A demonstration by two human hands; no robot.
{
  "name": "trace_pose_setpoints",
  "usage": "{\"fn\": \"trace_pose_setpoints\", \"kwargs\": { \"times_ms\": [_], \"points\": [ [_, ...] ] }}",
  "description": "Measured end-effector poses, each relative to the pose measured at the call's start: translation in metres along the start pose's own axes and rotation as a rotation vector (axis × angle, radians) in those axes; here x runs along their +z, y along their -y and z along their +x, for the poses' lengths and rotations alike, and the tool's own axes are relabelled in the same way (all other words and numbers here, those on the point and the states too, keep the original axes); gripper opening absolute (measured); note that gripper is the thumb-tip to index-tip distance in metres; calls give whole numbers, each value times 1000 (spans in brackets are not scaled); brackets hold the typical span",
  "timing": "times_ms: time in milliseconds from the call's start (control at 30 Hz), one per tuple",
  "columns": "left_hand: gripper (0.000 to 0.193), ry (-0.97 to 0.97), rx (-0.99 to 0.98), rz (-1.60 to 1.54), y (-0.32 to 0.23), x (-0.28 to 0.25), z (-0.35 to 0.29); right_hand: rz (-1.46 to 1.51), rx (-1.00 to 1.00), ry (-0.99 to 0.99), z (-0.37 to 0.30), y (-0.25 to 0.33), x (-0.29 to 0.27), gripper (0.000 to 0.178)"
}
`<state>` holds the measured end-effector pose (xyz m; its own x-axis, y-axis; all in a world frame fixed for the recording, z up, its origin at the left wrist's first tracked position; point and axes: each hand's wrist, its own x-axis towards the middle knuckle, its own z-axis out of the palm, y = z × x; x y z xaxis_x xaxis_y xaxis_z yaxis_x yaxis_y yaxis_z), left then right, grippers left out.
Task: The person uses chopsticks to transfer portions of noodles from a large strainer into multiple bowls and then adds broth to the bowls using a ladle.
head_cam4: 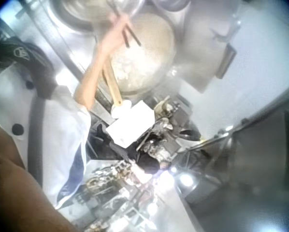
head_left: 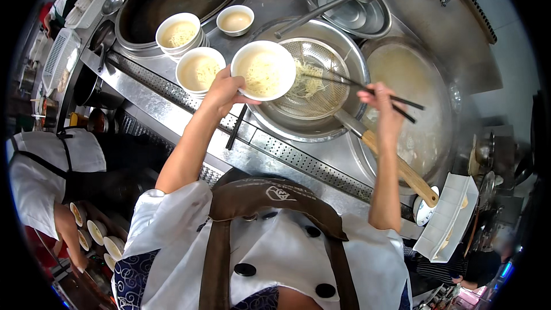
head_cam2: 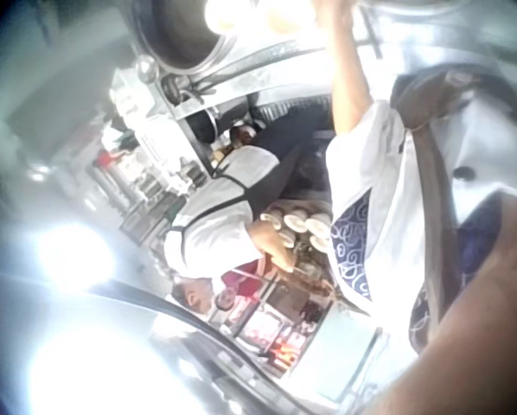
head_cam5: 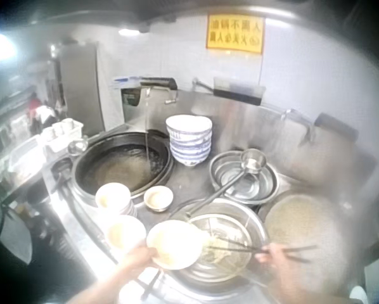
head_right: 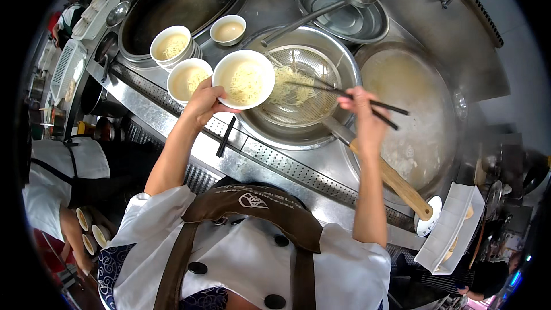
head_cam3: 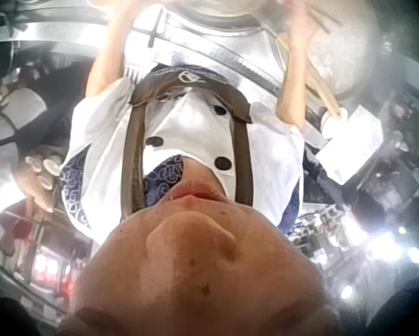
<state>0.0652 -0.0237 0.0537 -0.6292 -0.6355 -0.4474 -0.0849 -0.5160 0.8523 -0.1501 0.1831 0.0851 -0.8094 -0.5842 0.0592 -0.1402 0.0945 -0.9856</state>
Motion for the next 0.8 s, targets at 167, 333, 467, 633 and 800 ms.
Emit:
{"fn": "trace_pose_setpoints", "kwargs": {
  "times_ms": [167, 333, 467, 633, 800],
  "points": [
    [52, 21, -4, 106, -10, -11, -11, 702, 247, -33, -4, -65, 49, 28],
    [59, -35, 7, 115, -1, -16, -15, 1079, 357, -147, 27, -61, 44, 25],
    [55, -103, 1, 38, 11, -15, -16, 1094, 235, -111, 46, -24, 27, 22],
    [61, -129, -18, -47, 28, -12, -15, 822, 249, -142, 44, -32, 31, 23],
    [56, -152, 14, -89, 43, -4, -12, 642, 368, -219, 26, -90, 54, 21]
  ]
}}
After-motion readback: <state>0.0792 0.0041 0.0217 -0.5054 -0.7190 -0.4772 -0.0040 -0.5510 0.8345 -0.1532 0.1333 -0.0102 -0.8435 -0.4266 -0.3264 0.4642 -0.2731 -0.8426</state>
